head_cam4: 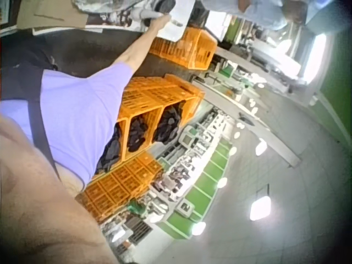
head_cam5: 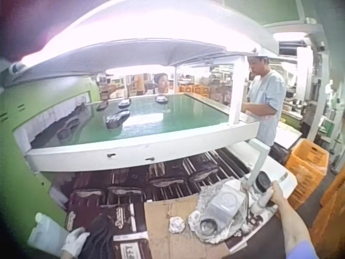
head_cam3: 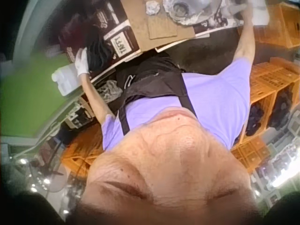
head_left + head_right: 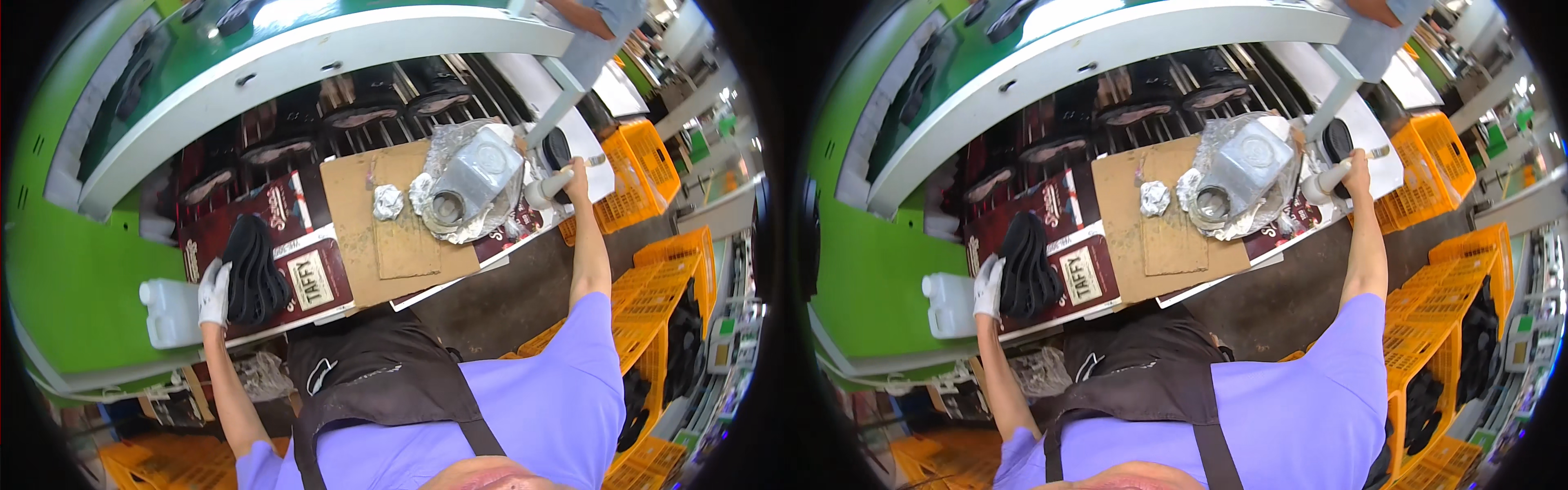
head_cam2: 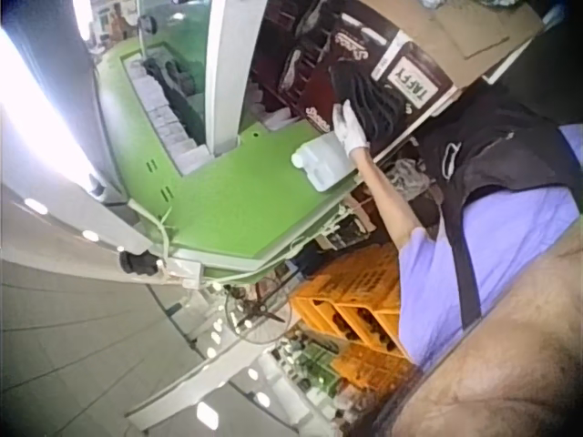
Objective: The person applies a dark adhesive to the bottom of black shoe soles using a brush. They repeatedly dip the brush into a container and spread the substance over the textured surface of the soles, handling them one at a time.
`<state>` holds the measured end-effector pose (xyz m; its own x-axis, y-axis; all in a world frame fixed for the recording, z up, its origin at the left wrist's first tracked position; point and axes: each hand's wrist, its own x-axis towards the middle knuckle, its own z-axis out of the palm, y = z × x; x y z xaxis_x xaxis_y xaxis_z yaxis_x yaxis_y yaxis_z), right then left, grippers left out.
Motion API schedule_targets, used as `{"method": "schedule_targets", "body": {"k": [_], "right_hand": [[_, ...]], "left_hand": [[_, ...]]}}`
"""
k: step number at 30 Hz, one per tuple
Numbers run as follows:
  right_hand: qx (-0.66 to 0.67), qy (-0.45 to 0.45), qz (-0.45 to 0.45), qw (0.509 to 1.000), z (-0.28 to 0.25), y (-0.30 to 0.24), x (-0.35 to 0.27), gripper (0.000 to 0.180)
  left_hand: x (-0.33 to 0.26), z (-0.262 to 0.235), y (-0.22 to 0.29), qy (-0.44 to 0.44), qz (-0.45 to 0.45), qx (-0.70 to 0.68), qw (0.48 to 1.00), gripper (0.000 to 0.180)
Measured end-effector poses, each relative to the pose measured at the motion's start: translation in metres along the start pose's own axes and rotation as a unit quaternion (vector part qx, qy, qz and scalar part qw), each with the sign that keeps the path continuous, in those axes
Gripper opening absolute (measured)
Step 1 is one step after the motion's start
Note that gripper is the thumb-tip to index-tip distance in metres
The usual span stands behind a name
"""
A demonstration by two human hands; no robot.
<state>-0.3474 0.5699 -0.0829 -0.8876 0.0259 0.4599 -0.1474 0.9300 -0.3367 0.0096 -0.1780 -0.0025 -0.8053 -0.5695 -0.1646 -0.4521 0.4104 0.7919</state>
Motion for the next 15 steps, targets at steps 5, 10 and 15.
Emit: {"method": "schedule_targets", "body": {"k": [5, 10, 15], "right_hand": [[0.022, -0.056, 0.086, 0.994, 0.011, 0.012, 0.000, 0.055], [-0.052, 0.075, -0.001, 0.996, -0.086, 0.066, 0.017, 0.033], [0.393, 0.056, 0.144, 0.907, -0.163, -0.119, -0.040, 0.045]], "left_hand": [[-0.004, -0.007, 0.011, 0.003, 0.006, 0.133, 0.991, 0.077], [0.021, -0.012, 0.025, -0.108, -0.101, 0.184, 0.972, 0.077], [0.015, -0.011, 0.030, -0.035, -0.095, 0.160, 0.982, 0.076]]}}
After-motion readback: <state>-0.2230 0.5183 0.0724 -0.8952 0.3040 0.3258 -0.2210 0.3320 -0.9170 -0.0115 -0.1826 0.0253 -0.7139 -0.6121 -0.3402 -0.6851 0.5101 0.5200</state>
